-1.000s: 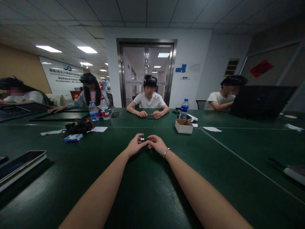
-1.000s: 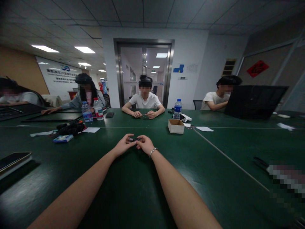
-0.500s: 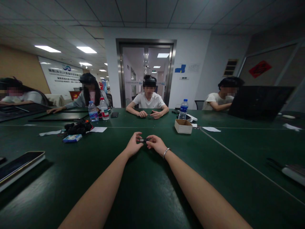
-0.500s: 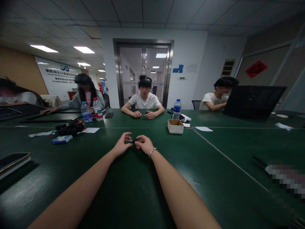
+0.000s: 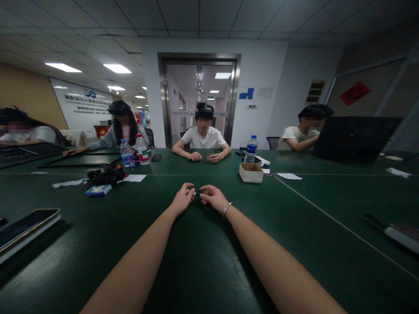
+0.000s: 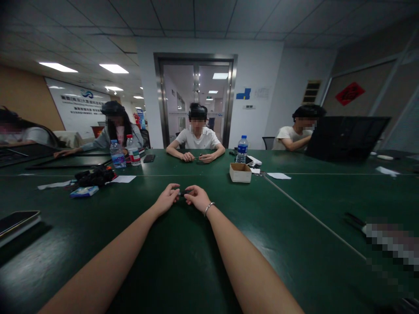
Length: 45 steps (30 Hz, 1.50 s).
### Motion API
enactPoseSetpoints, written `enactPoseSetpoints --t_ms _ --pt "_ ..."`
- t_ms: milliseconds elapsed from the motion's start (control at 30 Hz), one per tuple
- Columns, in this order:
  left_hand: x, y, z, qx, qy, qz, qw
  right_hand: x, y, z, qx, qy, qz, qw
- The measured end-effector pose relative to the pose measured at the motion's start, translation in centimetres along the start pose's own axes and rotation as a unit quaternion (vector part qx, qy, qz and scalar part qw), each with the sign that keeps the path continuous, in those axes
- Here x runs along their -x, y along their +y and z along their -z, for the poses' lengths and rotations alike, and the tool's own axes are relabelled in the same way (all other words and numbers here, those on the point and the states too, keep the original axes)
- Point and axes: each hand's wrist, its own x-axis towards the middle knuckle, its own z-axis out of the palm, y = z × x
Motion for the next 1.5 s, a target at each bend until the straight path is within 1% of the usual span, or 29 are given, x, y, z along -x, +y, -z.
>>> enactPoseSetpoints --t_ms 67,100,133,200,267,367,500,533,633,700,767,800,867,933,1033,1067,1133,1233,1300,1400,1500 --pt "0.06 0.13 -0.03 -0.005 0.019 -0.032 0.999 0.02 -0.05 -0.01 -0.003 0.004 -0.001 1.000" --pt "0.12 0.24 -0.04 0.000 0.026 -0.036 0.999 0.03 -0.08 -0.02 -0.003 0.005 -0.003 1.000" --pt "0.18 0.37 -0.04 0.005 0.024 -0.029 0.999 0.03 -0.11 -0.03 -0.001 0.006 -0.004 1.000" --pt "0.31 0.64 -0.02 0.009 -0.004 0.000 1.000 0.04 -0.17 -0.06 0.008 0.006 -0.006 1.000" --pt "0.40 0.82 0.02 0.000 -0.022 0.007 1.000 0.06 -0.23 -0.07 0.011 0.006 -0.009 1.000" --pt "0.40 0.82 0.03 -0.002 -0.008 -0.021 1.000 0.11 -0.27 -0.06 0.000 0.008 -0.011 1.000" --pt "0.21 0.52 -0.02 0.014 -0.031 0.002 0.999 0.15 -0.28 -0.03 0.004 0.003 -0.003 1.000" --pt "0.16 0.44 -0.03 0.011 -0.032 -0.002 0.999 0.15 -0.29 -0.03 0.005 0.001 -0.002 1.000" --pt "0.06 0.27 -0.05 0.000 -0.006 -0.032 0.999 0.16 -0.31 -0.03 0.000 0.000 0.000 1.000" --pt "0.01 0.19 -0.05 0.007 -0.005 -0.017 1.000 0.18 -0.34 -0.03 0.001 0.000 -0.001 1.000" --pt "-0.04 0.10 -0.05 0.008 -0.023 0.003 1.000 0.19 -0.37 -0.04 0.007 -0.004 0.000 1.000" --pt "-0.06 0.05 -0.06 0.004 -0.024 0.000 1.000 0.19 -0.38 -0.05 0.007 -0.003 -0.001 1.000" --pt "-0.10 -0.03 -0.06 -0.007 -0.008 -0.021 1.000 0.18 -0.39 -0.06 0.003 -0.001 -0.002 1.000" --pt "-0.09 -0.05 -0.03 -0.012 0.003 -0.022 1.000 0.17 -0.38 -0.06 0.001 0.000 -0.002 1.000" --pt "-0.02 0.06 0.03 -0.017 -0.023 0.005 1.000 0.12 -0.31 -0.04 0.011 -0.003 -0.002 1.000" --pt "0.02 0.13 0.03 -0.022 -0.026 0.004 0.999 0.11 -0.28 -0.03 0.013 -0.002 -0.003 1.000" --pt "0.08 0.26 0.01 -0.027 -0.014 -0.015 0.999 0.09 -0.24 -0.01 0.012 0.001 -0.004 1.000" --pt "0.14 0.40 -0.05 -0.009 0.000 -0.024 1.000 0.10 -0.23 -0.01 0.012 0.003 -0.004 1.000" --pt "0.16 0.46 -0.04 0.005 -0.016 -0.016 1.000 0.14 -0.28 -0.02 0.013 0.004 -0.007 1.000" --pt "0.19 0.48 0.04 -0.001 -0.040 -0.007 0.999 0.19 -0.34 -0.03 0.012 -0.002 -0.008 1.000" --pt "0.17 0.42 0.10 -0.004 -0.036 0.000 0.999 0.14 -0.33 -0.02 0.016 -0.004 -0.007 1.000"
